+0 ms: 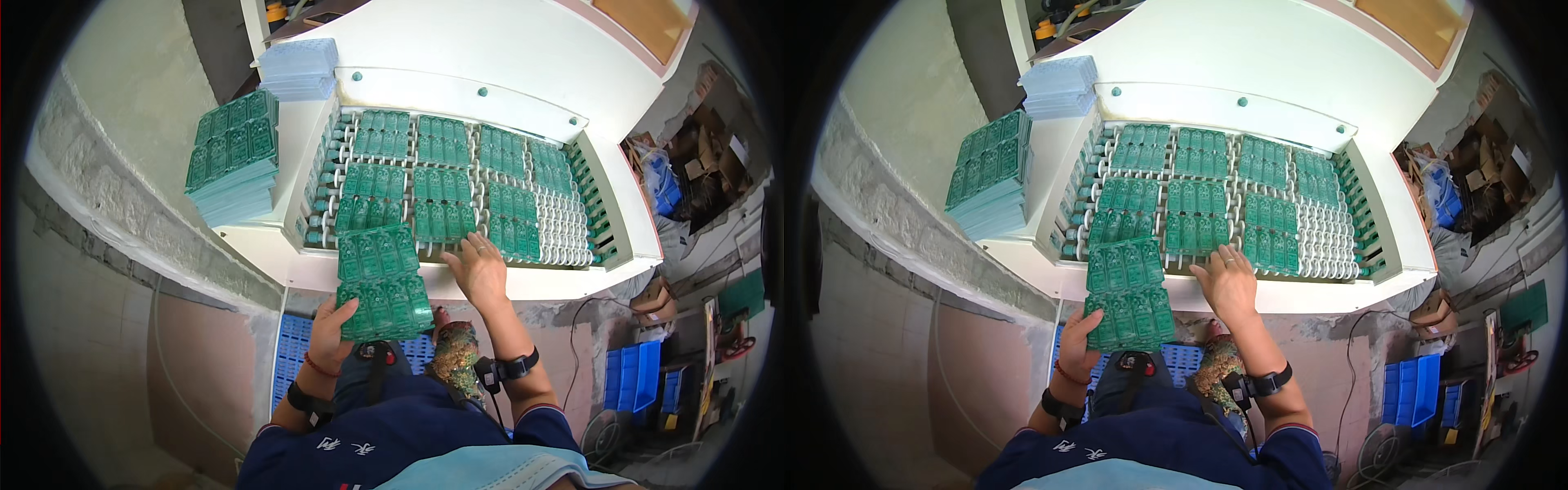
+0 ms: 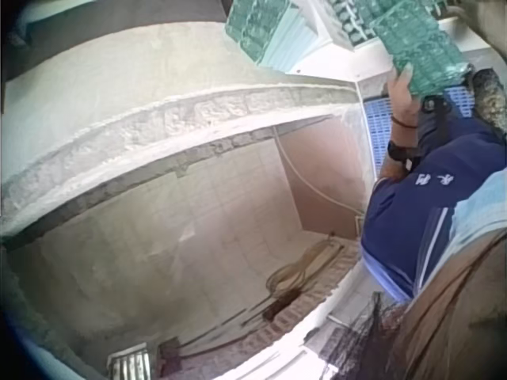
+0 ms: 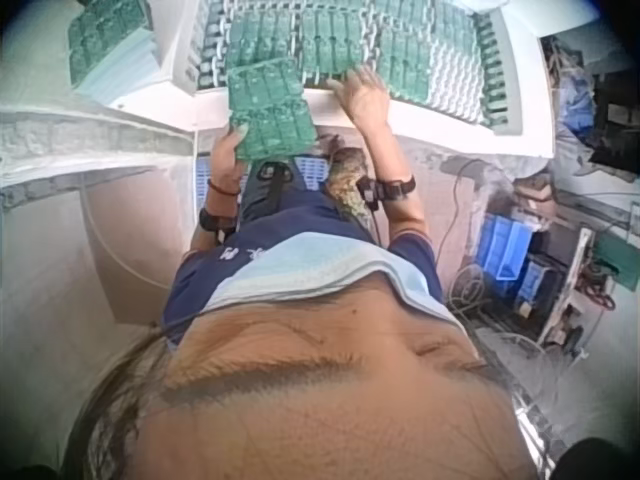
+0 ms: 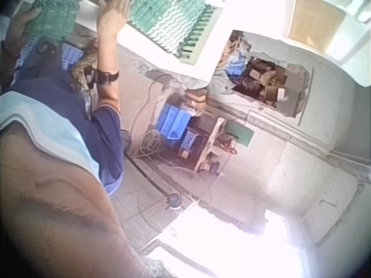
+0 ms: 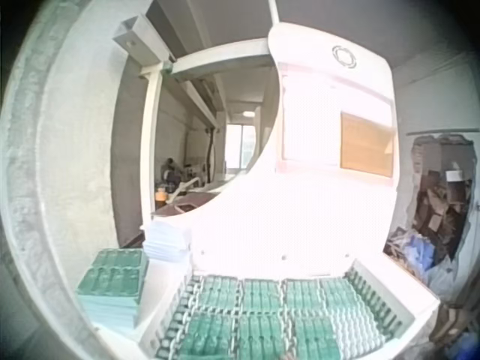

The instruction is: Loading green circuit board plates into the slots of a processing machine.

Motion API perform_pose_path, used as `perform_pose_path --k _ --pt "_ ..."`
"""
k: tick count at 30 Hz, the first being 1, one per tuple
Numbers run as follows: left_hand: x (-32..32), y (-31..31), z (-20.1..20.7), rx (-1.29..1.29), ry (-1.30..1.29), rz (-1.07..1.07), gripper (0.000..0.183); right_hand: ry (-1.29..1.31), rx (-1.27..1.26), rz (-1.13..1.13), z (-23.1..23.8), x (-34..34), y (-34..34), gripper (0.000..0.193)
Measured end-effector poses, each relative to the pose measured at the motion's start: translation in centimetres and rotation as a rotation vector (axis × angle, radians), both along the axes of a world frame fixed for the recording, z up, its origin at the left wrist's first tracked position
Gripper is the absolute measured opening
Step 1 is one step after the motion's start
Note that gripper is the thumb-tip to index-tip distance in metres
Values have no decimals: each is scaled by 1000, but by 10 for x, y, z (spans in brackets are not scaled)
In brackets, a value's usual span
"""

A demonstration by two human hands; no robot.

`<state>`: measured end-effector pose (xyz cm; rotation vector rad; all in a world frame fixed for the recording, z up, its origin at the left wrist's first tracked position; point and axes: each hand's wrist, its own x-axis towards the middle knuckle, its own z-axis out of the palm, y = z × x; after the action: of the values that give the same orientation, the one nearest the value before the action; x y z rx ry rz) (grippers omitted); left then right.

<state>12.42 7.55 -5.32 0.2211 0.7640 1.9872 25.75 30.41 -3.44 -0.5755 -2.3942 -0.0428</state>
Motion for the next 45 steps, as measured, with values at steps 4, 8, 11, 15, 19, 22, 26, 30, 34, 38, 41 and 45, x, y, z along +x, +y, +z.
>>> perform_pose_path --k 4,8,11,15,19,22,26,30,34,38,41,45 --pt "5 7 1 8 47 -1 30 122 -421 57 8 17 -22 29" --pt "7 19 3 30 36 -26 31 112 -1554 223 7 31 -43 21" --pt "12 25 2 12 58 5 32 233 -1570 160 -2 47 -25 19" --pt "8 16 3 49 62 -7 31 585 -1331 -100 -13 104 47 15" --pt "0 9 0 65 -46 30 37 799 -1147 -284 -15 178 141 16" --pt "-4 7 -9 94 -135 17 43 678 -999 -433 -18 209 188 19" --pt "0 6 -10 101 -157 -15 42 281 -419 -650 -27 211 200 27" --pt "4 4 -2 68 -160 16 42 200 -103 -614 -27 168 154 24" --pt "4 3 0 54 -120 31 38 188 -829 -139 -21 103 52 16" --pt "1 13 -15 41 -119 -83 33 220 -1478 209 -23 69 -33 21" --pt "5 19 -18 10 -103 -61 31 303 -1691 299 -37 53 -60 19" --pt "4 18 -23 -23 -46 -12 29 366 -1743 246 -42 46 -71 18"
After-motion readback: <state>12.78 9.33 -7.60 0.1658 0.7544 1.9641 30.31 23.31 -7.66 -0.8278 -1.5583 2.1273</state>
